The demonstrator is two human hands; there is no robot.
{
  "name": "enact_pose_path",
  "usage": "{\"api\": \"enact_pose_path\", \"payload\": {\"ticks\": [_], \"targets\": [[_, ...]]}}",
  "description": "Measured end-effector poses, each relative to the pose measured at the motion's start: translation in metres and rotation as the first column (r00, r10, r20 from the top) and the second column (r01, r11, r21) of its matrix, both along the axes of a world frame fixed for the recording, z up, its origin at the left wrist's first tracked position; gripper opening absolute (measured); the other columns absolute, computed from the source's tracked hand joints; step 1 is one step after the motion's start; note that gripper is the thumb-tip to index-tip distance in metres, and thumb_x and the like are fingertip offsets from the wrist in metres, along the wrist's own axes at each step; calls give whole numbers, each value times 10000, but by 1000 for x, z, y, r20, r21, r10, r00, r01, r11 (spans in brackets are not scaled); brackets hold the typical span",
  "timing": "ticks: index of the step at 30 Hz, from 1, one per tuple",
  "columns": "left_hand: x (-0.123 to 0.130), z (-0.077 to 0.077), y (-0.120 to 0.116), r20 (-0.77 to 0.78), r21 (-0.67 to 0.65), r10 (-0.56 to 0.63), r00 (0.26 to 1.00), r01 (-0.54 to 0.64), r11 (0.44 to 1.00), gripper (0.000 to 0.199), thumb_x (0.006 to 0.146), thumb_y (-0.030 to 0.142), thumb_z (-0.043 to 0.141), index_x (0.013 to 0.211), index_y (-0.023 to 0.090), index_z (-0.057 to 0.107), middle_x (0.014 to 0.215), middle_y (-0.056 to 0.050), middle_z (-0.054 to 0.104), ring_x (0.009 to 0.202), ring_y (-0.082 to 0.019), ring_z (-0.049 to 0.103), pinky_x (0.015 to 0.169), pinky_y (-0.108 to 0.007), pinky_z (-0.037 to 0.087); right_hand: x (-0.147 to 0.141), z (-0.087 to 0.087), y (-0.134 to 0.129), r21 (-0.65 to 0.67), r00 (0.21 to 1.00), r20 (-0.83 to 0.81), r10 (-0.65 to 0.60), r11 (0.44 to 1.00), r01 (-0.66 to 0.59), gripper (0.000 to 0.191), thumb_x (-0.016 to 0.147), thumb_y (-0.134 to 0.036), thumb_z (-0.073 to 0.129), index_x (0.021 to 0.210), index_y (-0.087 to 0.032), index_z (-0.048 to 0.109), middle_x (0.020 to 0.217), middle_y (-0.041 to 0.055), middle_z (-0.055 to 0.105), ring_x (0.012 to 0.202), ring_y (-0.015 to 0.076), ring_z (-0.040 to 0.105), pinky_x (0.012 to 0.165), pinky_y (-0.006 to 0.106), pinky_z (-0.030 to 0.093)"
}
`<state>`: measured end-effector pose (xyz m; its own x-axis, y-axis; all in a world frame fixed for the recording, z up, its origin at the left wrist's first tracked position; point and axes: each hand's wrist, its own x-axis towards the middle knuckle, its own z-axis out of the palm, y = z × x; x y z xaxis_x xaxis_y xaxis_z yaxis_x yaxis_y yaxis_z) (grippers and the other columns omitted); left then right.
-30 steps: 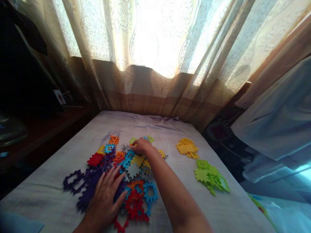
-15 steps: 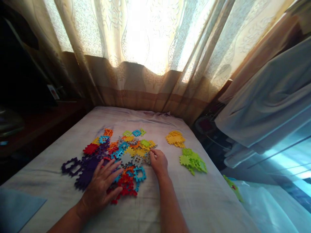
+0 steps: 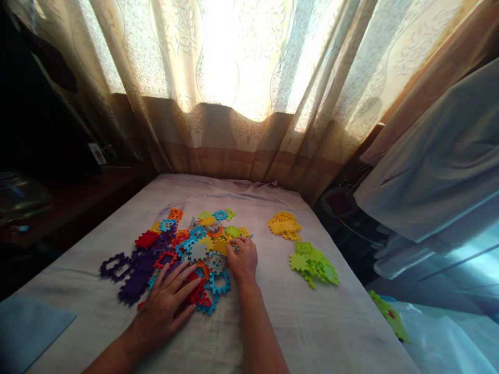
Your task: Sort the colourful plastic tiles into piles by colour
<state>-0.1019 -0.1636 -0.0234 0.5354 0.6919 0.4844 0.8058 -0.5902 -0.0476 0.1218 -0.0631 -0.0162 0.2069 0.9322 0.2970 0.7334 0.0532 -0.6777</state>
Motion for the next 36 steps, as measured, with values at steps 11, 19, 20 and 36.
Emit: {"api": "enact_pose_path", "payload": {"ticks": [11,19,20,36], "targets": [[-4,-1,9,41,97,-67,997,63,993,514,869,347,592,1375,312,508,1428,-42,541,1327,-249,477,1164,-490,288,84,-15,54,-112,818,-464,-339,939,325,382,791,-429,492,959,-145,684,809,100,758,590,193,684,521,268,512],[-5,-1,13,10,150,-79,997,76,986,543,847,386,611,1372,289,511,1430,-51,539,1334,-241,472,1166,-444,302,105,-33,73,-123,787,-448,-423,902,415,442,816,-411,459,1081,-118,655,911,117,762,625,182,700,546,260,511],[-5,-2,14,12,143,-76,997,74,987,545,847,391,609,1374,296,506,1427,-47,542,1330,-241,476,1162,-445,309,105,-33,76,-122,787,-442,-431,898,423,440,820,-402,455,1088,-120,659,912,114,763,627,181,701,553,261,512],[-5,1,11,-1,104,-70,998,69,992,549,859,366,596,1392,292,485,1447,-57,519,1342,-248,462,1133,-469,357,100,-24,75,-121,815,-369,-448,892,436,535,800,-302,417,1248,-76,599,1004,132,748,755,215,707,741,311,519]]}}
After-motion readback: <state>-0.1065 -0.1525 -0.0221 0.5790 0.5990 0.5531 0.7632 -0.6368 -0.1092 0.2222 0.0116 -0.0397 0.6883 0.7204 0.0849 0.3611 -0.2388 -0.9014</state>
